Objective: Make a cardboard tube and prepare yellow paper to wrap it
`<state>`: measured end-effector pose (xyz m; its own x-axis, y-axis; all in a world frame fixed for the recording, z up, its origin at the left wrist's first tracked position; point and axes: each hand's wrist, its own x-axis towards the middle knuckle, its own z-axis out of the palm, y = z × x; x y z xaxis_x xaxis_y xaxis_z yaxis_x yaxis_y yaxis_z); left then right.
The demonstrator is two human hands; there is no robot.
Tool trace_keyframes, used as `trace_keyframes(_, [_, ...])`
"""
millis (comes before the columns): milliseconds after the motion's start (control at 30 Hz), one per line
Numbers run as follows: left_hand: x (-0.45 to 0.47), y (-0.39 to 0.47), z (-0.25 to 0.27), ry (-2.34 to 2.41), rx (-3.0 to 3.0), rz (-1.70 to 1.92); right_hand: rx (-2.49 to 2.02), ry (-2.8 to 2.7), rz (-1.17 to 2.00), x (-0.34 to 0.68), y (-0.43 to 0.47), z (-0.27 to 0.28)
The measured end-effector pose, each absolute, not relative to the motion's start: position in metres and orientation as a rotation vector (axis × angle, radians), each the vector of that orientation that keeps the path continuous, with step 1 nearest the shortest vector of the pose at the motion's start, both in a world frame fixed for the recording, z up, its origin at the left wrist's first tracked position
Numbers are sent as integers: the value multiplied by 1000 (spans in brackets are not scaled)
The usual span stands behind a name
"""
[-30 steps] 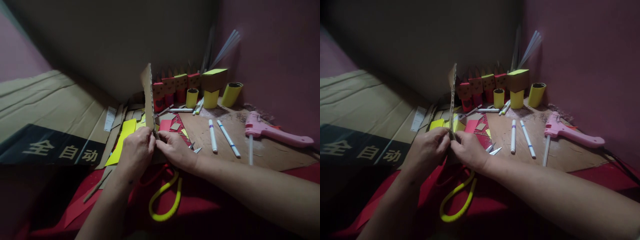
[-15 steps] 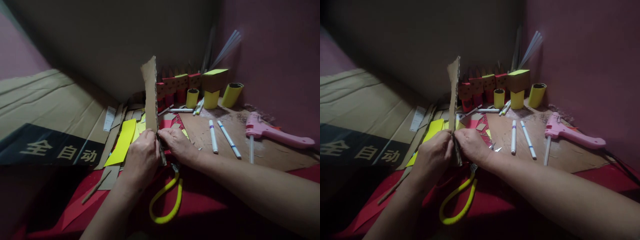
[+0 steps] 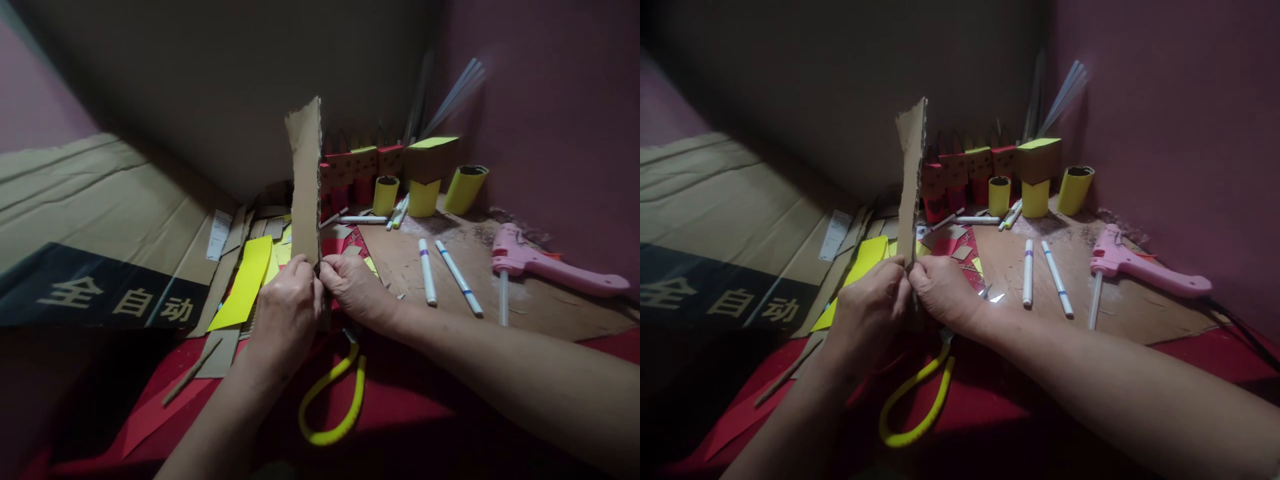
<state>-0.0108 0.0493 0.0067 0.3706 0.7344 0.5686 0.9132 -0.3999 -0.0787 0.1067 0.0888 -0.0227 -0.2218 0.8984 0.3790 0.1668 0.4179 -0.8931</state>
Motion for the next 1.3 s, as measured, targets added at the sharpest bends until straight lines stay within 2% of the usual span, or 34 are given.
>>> trace_keyframes(133, [-14, 51, 8, -1517, -2289, -741, -955, -1694, 877, 107, 88, -22])
trace_keyframes(633, [-19, 53, 12, -1539, -2287, -740, -954, -1673, 904, 107, 88, -23])
trace_keyframes(967, [-14, 50, 4, -1478, -2249, -737, -828, -1542, 1143, 109, 88, -23])
trace_keyframes(1300, [-23, 56, 12, -1477, -2304, -813, -864, -1584, 1097, 110, 89, -20])
